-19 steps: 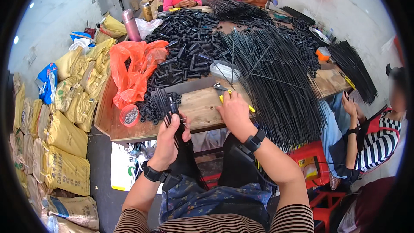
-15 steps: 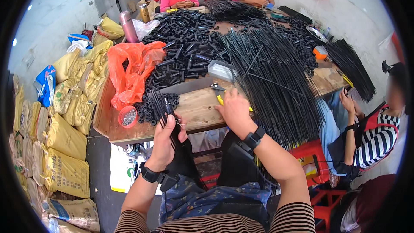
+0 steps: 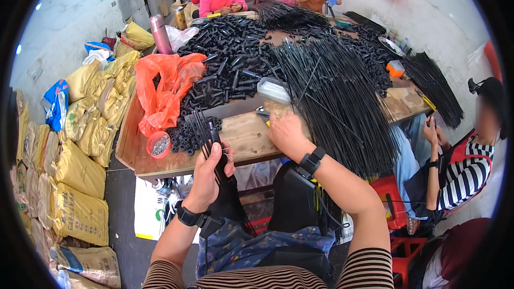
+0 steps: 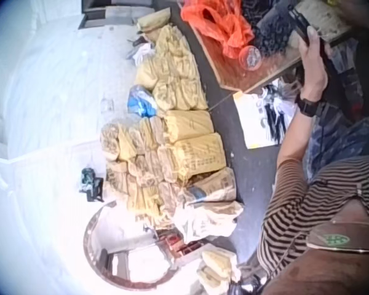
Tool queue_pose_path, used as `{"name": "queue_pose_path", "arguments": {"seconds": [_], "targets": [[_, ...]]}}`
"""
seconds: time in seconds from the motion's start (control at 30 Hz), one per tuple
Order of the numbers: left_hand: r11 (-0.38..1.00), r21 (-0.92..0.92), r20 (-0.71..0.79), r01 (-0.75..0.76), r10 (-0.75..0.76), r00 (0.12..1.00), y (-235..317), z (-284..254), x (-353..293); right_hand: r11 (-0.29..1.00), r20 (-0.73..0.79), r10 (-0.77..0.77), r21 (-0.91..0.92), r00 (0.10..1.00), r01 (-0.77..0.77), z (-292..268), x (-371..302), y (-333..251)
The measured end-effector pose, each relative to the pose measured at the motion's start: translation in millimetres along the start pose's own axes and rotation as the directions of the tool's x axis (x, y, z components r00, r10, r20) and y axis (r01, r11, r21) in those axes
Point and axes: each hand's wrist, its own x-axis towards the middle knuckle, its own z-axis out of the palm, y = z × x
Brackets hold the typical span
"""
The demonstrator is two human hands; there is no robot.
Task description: Manually fitting and cutting wire ribs to umbrella center poles using hand tools.
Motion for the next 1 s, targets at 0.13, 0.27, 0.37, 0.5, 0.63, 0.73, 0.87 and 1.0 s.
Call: {"name": "queue_pose_path", "arguments": {"seconds": [0.13, 0.27, 0.37, 0.5, 0.63, 0.73, 0.87, 1.0], "targets": [[1.0, -0.005, 0.004, 0.003, -0.003, 1.0, 1.2, 1.3, -0.2, 0.961, -0.013, 0.038, 0.273, 0.999, -0.033, -14.9, 8.6, 19.0], [1.0, 0.004, -0.012, -0.001, 0.001, 1.0, 0.6, 1.7, 2.9, 0.752, 0.124, 0.153, 0.63, 0.98, -0.197, -26.2, 24.9, 28.1], [1.0, -0.003, -0.023, 0.009, -0.009, 1.0, -0.9, 3.5, 3.7, 0.46, 0.208, 0.182, 0.846, 0.961, -0.27, -19.0, 23.8, 29.2], [1.0, -0.024, -0.033, 0.005, -0.005, 0.999, -1.5, 1.3, 6.7, -0.333, 0.544, 0.076, 0.804, 0.836, -0.493, -49.6, 8.7, 18.0], [1.0, 0.011, -0.083, 0.017, -0.016, 0.996, -2.3, -2.3, 7.3, -0.131, 0.496, -0.229, 0.837, 0.838, -0.531, -83.1, -40.8, -6.4], [0.999, 0.051, -0.086, -0.001, 0.005, 0.996, -2.4, -1.2, 7.3, 0.361, 0.425, -0.153, 0.864, 0.892, -0.35, -101.4, -71.9, -25.9], [0.997, 0.075, -0.12, -0.009, 0.018, 0.993, -3.4, 5.7, 7.4, 0.522, 0.225, -0.06, 0.838, 0.973, -0.162, -105.6, -85.8, -42.1], [0.993, 0.117, -0.081, -0.003, 0.012, 0.997, -1.8, 11.8, 5.6, 0.611, 0.12, -0.022, 0.788, 0.993, -0.082, -95.5, -89.2, -47.4]]}}
